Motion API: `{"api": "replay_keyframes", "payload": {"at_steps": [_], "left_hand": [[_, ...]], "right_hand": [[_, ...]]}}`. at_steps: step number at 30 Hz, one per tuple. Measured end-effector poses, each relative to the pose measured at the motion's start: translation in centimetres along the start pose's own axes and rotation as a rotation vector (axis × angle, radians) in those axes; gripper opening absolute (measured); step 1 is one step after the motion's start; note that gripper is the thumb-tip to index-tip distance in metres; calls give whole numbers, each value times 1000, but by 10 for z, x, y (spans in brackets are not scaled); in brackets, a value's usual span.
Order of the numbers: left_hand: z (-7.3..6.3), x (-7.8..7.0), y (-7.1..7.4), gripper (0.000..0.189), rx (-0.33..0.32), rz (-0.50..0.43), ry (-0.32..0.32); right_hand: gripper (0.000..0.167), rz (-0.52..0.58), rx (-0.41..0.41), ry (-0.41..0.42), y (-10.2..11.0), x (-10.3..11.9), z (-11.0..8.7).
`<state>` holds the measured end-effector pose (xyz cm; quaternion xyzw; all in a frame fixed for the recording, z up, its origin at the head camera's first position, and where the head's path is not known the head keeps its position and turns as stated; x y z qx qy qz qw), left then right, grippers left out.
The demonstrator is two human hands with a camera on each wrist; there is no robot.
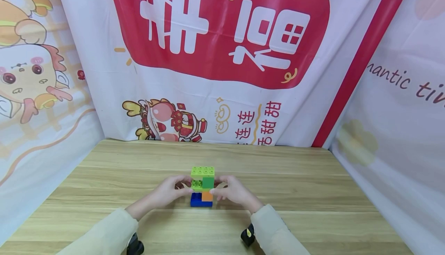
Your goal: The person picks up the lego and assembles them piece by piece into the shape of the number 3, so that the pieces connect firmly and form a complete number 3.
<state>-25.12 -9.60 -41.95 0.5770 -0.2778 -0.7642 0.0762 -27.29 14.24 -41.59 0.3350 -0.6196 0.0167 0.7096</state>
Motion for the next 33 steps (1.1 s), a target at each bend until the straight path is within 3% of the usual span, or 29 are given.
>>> {"api": "replay_keyframes", "payload": {"at_steps": [18,24,33], "left_hand": [[9,6,-1,47,-42,-12,63],[13,8,-2,43,-52,-11,110],[20,11,-4,39,-85,14,112]], "right_hand": [[36,-27,-26,5,0,4,8],[35,-38,-21,-4,0,2,14],[37,-49,-24,-16,1,-1,22]]}}
Point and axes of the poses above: each hand's wrist, its own z-axis towards the middle knuckle, its own y-axis out of the back of the hand, x = y × z, the point moved 1 cm from there along z, towards the middle knuckle, and after that the axes turned 4 degrees about -x, right-handed, at the moved point
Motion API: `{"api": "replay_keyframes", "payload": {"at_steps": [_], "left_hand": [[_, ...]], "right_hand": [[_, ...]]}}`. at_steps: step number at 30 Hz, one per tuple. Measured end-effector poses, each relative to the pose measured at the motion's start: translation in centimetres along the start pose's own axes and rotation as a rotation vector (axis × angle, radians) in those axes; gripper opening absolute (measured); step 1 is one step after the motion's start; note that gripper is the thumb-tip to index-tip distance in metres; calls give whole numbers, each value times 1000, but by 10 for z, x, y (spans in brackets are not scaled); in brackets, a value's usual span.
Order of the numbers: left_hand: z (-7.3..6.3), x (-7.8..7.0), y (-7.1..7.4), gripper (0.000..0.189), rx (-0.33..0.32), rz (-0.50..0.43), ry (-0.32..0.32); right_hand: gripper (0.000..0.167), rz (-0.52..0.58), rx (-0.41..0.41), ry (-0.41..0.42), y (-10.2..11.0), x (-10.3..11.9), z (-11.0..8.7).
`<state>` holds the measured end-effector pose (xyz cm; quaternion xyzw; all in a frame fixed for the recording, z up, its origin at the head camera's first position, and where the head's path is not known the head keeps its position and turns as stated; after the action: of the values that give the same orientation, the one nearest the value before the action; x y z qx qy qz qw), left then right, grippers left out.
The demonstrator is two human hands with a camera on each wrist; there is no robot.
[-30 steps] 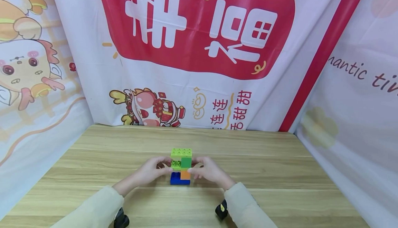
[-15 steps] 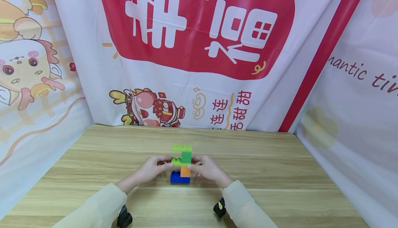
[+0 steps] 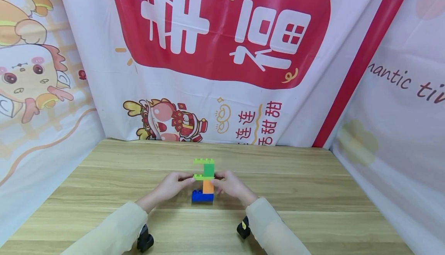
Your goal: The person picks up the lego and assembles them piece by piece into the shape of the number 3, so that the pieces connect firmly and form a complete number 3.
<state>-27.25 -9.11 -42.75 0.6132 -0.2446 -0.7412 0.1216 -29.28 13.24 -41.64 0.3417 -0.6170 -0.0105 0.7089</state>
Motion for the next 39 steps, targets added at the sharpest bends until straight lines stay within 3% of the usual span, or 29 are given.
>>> {"api": "replay_keyframes", "payload": {"at_steps": [9,15,24,39], "left_hand": [[6,0,-5,27,-11,58,-17],[9,0,-7,35,4,37,45],[18,16,-16,39,5,48,148],[17,13,-16,38,10,63,195]], "right_hand": [[29,-39,-18,-27,-4,1,5],[30,-91,-10,-55,-5,0,9],[27,-124,24,-121,-8,-3,15],[26,-145,11,-155,-9,-3,17]]}}
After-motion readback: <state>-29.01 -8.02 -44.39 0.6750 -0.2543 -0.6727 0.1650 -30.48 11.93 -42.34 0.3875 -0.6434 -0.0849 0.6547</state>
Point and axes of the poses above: each hand's wrist, its own z-axis towards the middle knuckle, its own y-axis out of the back of the hand, x = y × z, the point moved 1 cm from there along z, towards the middle knuckle, and after that the axes turned 4 degrees about -x, right-handed, at the moved point
